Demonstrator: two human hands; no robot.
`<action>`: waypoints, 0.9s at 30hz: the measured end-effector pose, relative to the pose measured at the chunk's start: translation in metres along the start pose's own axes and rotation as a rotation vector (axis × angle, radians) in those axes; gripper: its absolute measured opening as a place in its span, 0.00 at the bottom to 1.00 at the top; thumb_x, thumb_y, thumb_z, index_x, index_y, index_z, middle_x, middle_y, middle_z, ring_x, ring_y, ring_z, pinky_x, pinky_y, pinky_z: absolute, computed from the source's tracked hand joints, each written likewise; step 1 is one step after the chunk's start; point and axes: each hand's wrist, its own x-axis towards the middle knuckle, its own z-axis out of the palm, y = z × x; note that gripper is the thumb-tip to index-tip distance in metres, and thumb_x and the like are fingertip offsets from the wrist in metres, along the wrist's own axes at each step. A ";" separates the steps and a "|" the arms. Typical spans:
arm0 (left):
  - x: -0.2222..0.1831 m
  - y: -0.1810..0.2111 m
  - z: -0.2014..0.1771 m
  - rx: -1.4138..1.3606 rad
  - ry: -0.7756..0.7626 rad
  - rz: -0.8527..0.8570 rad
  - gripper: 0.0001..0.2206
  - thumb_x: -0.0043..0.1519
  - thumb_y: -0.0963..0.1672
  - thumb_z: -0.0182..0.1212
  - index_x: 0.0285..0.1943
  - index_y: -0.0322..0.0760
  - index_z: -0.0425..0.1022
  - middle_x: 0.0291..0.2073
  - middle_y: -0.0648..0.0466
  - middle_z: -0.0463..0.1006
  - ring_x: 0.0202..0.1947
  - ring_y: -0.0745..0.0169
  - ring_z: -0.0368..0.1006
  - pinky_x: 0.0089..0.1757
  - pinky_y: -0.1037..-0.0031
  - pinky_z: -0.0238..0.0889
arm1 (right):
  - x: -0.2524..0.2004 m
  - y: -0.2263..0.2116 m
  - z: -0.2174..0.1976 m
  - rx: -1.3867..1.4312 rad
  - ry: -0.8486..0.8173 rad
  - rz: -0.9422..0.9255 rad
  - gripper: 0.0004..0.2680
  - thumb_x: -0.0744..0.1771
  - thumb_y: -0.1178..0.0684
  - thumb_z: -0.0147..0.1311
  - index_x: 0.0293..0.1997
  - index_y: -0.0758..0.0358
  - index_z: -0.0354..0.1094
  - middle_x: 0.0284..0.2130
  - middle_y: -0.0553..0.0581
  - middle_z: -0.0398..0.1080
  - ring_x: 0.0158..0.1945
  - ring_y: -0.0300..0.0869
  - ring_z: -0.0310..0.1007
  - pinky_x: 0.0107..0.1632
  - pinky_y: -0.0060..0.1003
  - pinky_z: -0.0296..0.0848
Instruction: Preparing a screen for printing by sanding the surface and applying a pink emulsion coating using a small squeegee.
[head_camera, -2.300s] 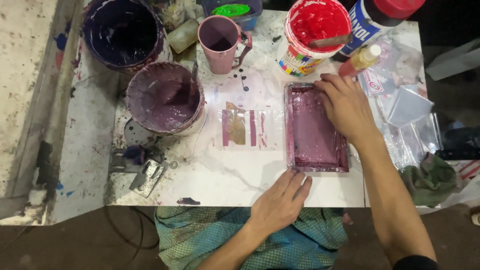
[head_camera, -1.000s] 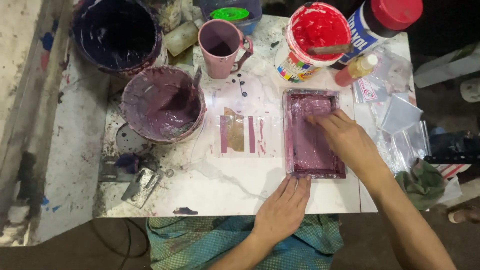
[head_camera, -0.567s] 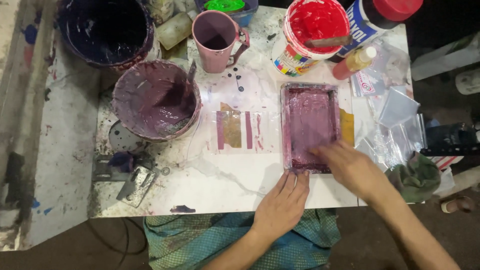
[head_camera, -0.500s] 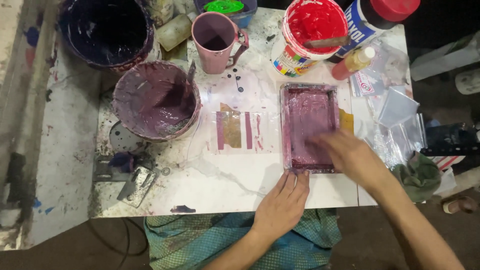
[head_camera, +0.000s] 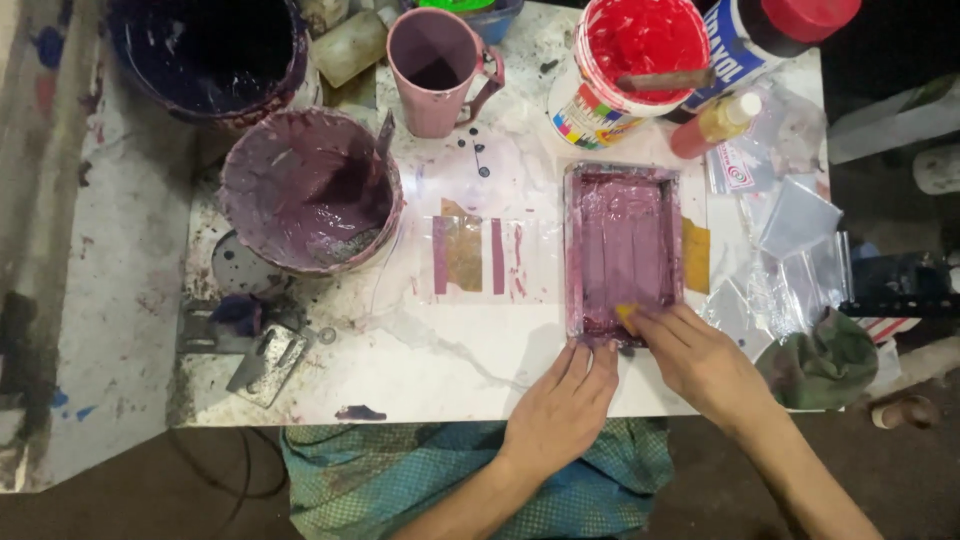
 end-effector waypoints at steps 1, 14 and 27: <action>0.000 0.000 0.001 0.003 0.006 0.000 0.20 0.70 0.40 0.41 0.68 0.25 0.69 0.56 0.46 0.73 0.58 0.49 0.68 0.64 0.65 0.63 | 0.003 0.008 -0.003 -0.005 0.003 -0.003 0.16 0.66 0.68 0.50 0.62 0.69 0.66 0.57 0.54 0.71 0.51 0.48 0.70 0.55 0.43 0.75; -0.003 0.001 0.004 -0.022 0.028 -0.008 0.20 0.69 0.39 0.40 0.68 0.25 0.70 0.56 0.45 0.74 0.57 0.48 0.70 0.63 0.65 0.65 | 0.047 0.037 0.013 -0.109 0.039 0.109 0.17 0.66 0.66 0.49 0.64 0.66 0.66 0.35 0.56 0.66 0.41 0.51 0.64 0.45 0.45 0.70; -0.003 0.002 0.004 0.003 0.013 0.005 0.20 0.68 0.39 0.42 0.68 0.26 0.70 0.56 0.45 0.73 0.56 0.49 0.69 0.63 0.65 0.64 | 0.080 0.050 0.003 -0.026 0.272 0.066 0.09 0.71 0.63 0.54 0.57 0.66 0.73 0.45 0.57 0.77 0.39 0.50 0.68 0.48 0.42 0.72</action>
